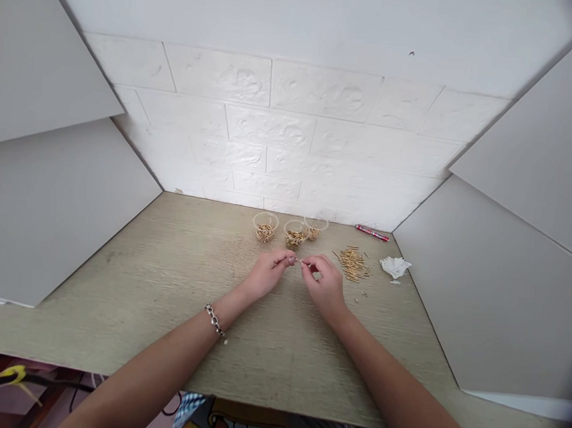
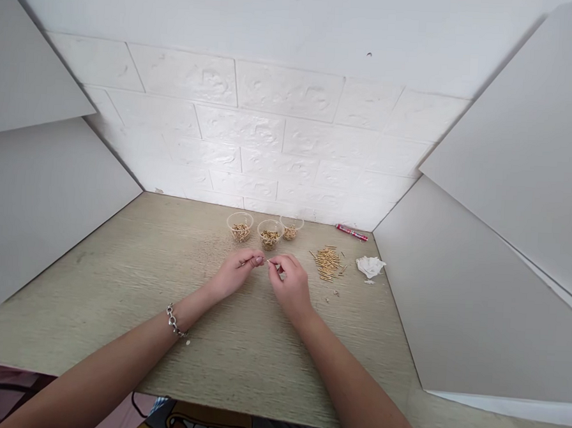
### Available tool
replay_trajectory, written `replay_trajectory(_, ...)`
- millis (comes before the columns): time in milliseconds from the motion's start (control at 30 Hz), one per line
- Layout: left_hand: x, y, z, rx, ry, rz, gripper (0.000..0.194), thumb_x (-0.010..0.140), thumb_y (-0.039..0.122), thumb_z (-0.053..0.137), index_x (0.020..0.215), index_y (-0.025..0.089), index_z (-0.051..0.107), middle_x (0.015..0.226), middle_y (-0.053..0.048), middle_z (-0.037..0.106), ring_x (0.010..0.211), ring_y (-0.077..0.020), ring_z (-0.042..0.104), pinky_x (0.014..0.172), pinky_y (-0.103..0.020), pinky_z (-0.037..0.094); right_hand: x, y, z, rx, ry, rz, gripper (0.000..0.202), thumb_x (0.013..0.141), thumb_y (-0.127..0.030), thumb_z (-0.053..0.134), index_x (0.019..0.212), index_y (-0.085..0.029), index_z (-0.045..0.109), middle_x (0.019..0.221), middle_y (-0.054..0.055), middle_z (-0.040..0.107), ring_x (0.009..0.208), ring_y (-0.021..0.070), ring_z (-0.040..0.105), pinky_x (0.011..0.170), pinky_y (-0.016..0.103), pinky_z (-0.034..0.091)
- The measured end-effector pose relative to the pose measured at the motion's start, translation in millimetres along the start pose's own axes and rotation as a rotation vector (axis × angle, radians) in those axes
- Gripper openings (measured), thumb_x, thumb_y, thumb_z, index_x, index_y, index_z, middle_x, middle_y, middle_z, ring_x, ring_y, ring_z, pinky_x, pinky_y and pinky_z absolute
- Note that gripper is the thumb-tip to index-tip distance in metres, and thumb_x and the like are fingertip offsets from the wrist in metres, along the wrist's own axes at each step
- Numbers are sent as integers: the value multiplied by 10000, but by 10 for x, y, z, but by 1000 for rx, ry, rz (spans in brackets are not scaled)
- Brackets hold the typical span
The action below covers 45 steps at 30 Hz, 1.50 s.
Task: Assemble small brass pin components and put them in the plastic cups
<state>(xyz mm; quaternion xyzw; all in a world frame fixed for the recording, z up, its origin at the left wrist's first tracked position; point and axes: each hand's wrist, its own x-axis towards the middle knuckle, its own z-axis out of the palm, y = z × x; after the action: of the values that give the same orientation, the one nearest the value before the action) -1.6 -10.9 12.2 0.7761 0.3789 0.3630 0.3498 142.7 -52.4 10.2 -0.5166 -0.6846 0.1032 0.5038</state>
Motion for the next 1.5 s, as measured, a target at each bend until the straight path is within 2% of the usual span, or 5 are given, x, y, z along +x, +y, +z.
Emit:
replay_trajectory(333,1,23,-18,99,-32,48,253,831,300,378,803,161,589,801,-16,598,758,-116,523,709,-227,393,-4,-6,-18,14,-18,-16,84,757,-183,476,752,-184,560,719,10,556,623,108,495,593,239,411)
replay_trajectory(700,3,-26,-59,337,-64,251,223,831,195,370,850,152,588,816,-48,603,784,-130,522,716,-243,409,-2,84,-7,-35,-94,-70,100,759,-161,460,748,-180,557,717,21,552,640,116,506,595,236,417)
replay_trajectory(900,-13,-26,-56,446,-60,288,226,832,191,362,889,153,578,835,-59,594,793,-137,513,738,-263,405,-2,86,2,-27,-107,-69,118,756,-159,445,741,-178,561,709,26,558,654,123,513,604,243,417)
replay_trajectory(1267,-30,-3,-30,405,-48,233,222,822,176,372,874,155,588,839,-60,597,806,-142,517,756,-267,397,-10,70,14,-38,-89,-30,117,761,-186,443,715,-181,551,698,25,561,653,128,513,608,250,416)
replay_trajectory(1500,-19,63,-29,291,-95,86,224,816,203,384,779,158,600,732,-27,593,710,-122,517,664,-224,400,-1,80,-1,-39,-126,-64,119,765,-169,433,744,-176,550,726,28,553,680,127,506,617,238,408)
